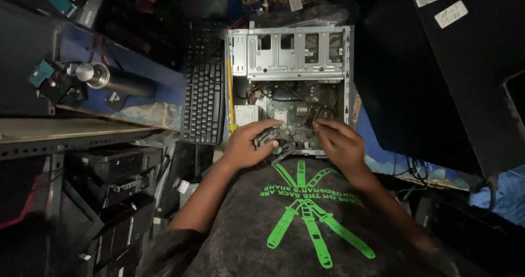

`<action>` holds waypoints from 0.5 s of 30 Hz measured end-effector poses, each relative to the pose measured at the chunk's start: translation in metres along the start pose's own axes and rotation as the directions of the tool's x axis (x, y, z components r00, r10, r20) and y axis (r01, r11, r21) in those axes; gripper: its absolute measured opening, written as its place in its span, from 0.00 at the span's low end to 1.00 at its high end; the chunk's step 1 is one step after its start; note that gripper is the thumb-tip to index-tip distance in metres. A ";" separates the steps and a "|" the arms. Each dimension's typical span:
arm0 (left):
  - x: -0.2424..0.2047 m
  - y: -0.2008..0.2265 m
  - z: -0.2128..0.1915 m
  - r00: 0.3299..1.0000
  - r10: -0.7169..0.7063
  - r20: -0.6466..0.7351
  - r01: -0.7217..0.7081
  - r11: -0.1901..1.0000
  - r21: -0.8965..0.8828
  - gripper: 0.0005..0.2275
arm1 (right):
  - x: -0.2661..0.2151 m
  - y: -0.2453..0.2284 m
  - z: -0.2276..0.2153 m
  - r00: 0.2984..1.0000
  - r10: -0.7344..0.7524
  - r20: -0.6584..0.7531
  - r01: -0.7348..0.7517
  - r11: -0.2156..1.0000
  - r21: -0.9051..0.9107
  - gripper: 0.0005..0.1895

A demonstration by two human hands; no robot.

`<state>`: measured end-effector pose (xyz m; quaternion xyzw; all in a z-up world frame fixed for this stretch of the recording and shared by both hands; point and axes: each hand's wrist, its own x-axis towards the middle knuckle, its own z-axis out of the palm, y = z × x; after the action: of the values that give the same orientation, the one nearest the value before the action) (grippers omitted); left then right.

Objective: The person uses a yellow screwdriver to remove screws from a desktop computer case. They then install a CPU fan onto the motherboard and secure it with screws. The person works inside an open computer case on a cluttered workbench.

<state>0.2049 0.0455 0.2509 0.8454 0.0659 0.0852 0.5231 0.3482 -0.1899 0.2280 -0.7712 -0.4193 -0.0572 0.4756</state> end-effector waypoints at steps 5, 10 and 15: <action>0.000 0.008 -0.004 0.982 0.188 -0.027 -0.181 0.968 0.174 0.21 | 0.010 -0.003 -0.004 0.983 -0.142 -0.117 0.148 0.988 0.051 0.06; 0.002 0.006 0.000 0.992 0.126 -0.011 -0.121 0.971 0.204 0.21 | 0.013 0.007 -0.007 0.967 -0.216 -0.136 0.219 0.976 0.013 0.05; 0.005 0.004 0.003 0.969 0.239 -0.068 -0.212 0.939 0.271 0.21 | 0.009 0.028 -0.001 0.996 -0.087 -0.028 0.089 0.995 0.053 0.07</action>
<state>0.2104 0.0417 0.2531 0.9037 0.0052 0.1773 0.3896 0.3743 -0.1910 0.2135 -0.7381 -0.4481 -0.0768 0.4986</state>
